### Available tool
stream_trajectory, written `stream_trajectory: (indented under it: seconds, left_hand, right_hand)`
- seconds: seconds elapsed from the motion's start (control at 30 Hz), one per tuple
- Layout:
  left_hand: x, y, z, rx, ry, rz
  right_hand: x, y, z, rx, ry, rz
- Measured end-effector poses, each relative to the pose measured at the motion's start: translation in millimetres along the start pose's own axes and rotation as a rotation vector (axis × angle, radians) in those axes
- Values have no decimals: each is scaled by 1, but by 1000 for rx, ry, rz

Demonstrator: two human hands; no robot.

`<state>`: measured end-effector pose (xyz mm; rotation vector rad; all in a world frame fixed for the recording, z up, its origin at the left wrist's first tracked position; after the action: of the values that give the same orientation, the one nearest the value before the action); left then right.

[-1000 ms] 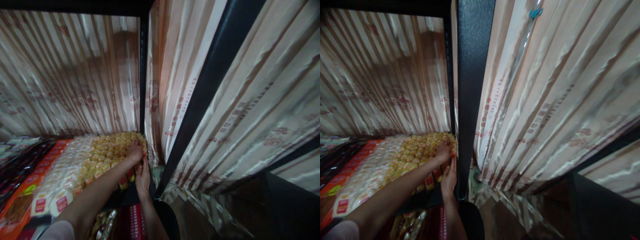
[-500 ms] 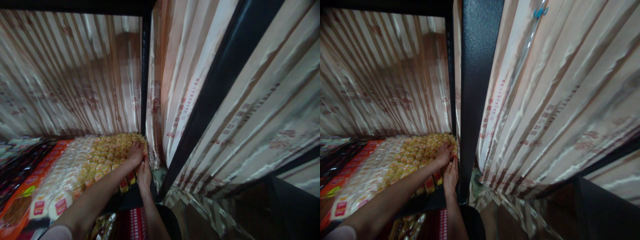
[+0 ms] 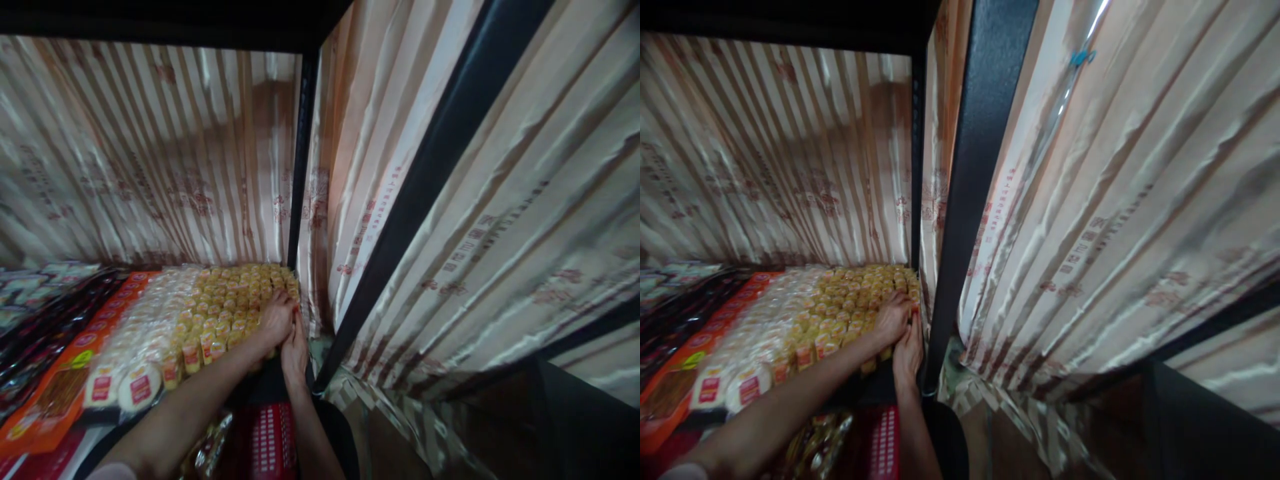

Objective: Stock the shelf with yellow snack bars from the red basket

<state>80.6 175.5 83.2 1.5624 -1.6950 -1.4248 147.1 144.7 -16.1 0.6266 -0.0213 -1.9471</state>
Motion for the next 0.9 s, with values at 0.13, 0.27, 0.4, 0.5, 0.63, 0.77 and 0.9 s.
stream_trajectory:
  seconds: [0.13,0.27,0.4,0.5,0.63,0.77,0.9]
  left_hand:
    - [39,-5,0,194,80,6]
    - [79,-11,9,341,215,55]
    - [118,-13,13,403,267,102]
    - [146,-17,18,384,316,139]
    - [180,-25,26,372,371,166]
    - [209,-39,37,391,454,225]
    - [236,-60,56,379,551,301]
  right_hand:
    - [16,10,12,-15,17,26]
    - [48,17,19,4,-24,45]
    - [86,16,18,62,2,68]
    - [112,16,19,98,94,80]
    - [143,14,19,110,168,155]
    - [168,15,17,124,226,205]
    - [190,7,12,133,305,269]
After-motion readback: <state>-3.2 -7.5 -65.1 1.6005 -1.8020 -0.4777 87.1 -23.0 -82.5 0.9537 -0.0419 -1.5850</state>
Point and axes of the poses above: each hand's wrist, its own x-axis away from the middle knuckle, its own y-axis out of the back of the hand, z = x × y, the point moved 8 cm from there along -x, towards the middle knuckle, and after that the axes turned 9 degrees about y, right-handed, at the moved point
